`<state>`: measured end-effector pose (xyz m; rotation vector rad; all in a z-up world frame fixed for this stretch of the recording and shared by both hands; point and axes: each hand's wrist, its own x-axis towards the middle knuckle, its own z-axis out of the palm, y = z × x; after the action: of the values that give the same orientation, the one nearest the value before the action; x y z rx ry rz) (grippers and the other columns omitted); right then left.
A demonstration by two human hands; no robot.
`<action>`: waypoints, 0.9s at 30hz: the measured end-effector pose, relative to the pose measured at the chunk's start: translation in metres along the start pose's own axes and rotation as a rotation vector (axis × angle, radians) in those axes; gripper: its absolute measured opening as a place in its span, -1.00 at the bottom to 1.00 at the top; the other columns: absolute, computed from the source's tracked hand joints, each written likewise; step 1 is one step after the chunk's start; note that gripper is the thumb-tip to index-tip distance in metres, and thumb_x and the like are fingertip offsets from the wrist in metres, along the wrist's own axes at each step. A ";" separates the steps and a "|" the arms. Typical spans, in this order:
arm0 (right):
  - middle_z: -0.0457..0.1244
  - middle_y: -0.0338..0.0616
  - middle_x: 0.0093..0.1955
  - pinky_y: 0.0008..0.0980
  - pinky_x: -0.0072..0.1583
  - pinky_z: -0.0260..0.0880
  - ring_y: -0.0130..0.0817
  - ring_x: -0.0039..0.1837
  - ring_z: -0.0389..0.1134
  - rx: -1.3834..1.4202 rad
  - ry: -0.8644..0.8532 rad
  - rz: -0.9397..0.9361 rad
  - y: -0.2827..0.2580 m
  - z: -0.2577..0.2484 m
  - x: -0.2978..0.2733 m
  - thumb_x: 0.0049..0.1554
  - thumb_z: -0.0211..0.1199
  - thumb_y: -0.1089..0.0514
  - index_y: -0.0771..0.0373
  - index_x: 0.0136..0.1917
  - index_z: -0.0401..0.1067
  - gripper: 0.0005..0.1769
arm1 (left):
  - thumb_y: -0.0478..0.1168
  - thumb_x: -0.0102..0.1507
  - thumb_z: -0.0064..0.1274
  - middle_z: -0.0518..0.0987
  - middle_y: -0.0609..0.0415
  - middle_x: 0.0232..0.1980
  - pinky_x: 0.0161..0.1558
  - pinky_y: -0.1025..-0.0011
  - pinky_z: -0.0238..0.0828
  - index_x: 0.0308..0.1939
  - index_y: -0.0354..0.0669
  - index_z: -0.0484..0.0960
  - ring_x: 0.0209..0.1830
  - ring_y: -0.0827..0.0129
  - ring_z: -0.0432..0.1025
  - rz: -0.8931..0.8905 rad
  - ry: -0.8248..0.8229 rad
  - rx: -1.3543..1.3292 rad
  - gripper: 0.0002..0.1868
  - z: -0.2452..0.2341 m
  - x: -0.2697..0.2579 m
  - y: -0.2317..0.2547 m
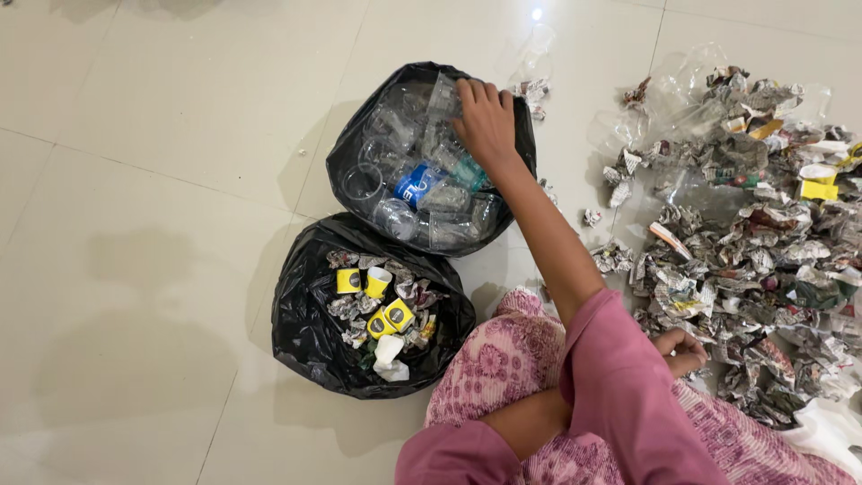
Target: The person sits on the floor and sorts a pile of mixed waste into two black bags. They pick up plastic bottles and crumpled wrappers, crush the bottles by hand, and place them into separate bags. The process continues with repeated picking, crushing, and bagging of items.
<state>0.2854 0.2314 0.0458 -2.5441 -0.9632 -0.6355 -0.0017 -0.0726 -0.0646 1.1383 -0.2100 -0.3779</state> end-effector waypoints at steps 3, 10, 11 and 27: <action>0.21 -0.11 0.42 0.20 0.36 0.08 0.01 0.44 0.16 0.017 0.028 -0.025 0.003 0.005 0.003 0.07 0.47 0.00 0.08 0.39 0.34 -0.34 | -0.15 0.48 -0.02 0.49 0.10 -0.01 0.14 0.44 0.30 0.06 -0.18 0.45 0.07 0.42 0.37 -0.007 -0.010 0.001 -0.81 0.002 -0.003 -0.006; 0.13 0.00 0.56 0.30 0.35 -0.04 0.08 0.51 0.04 -0.028 0.091 0.040 0.038 -0.001 0.012 0.05 0.42 0.11 -0.04 0.46 0.36 -0.30 | -0.14 0.47 0.00 0.50 0.08 -0.01 0.12 0.43 0.32 0.07 -0.18 0.46 0.06 0.41 0.38 -0.019 -0.025 -0.011 -0.79 0.008 -0.014 -0.015; 0.16 -0.01 0.49 0.30 0.35 -0.05 0.08 0.49 0.07 0.013 0.032 0.076 0.042 -0.003 0.013 0.03 0.42 0.11 0.03 0.45 0.33 -0.28 | -0.14 0.47 0.00 0.51 0.08 -0.01 0.12 0.43 0.32 0.07 -0.18 0.46 0.06 0.41 0.38 -0.022 -0.035 -0.011 -0.79 0.009 -0.015 -0.015; 0.38 -0.30 -0.09 -0.03 0.30 0.10 -0.21 0.08 0.35 0.187 0.181 0.145 0.067 -0.012 0.010 0.16 0.43 0.20 0.09 0.03 0.49 -0.82 | -0.11 0.44 0.03 0.54 0.06 -0.01 0.09 0.42 0.35 0.07 -0.19 0.49 0.04 0.39 0.41 -0.016 -0.069 -0.005 -0.75 0.014 -0.021 -0.015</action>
<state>0.3345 0.1839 0.0511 -2.3214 -0.7332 -0.6855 -0.0282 -0.0815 -0.0719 1.1239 -0.2606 -0.4316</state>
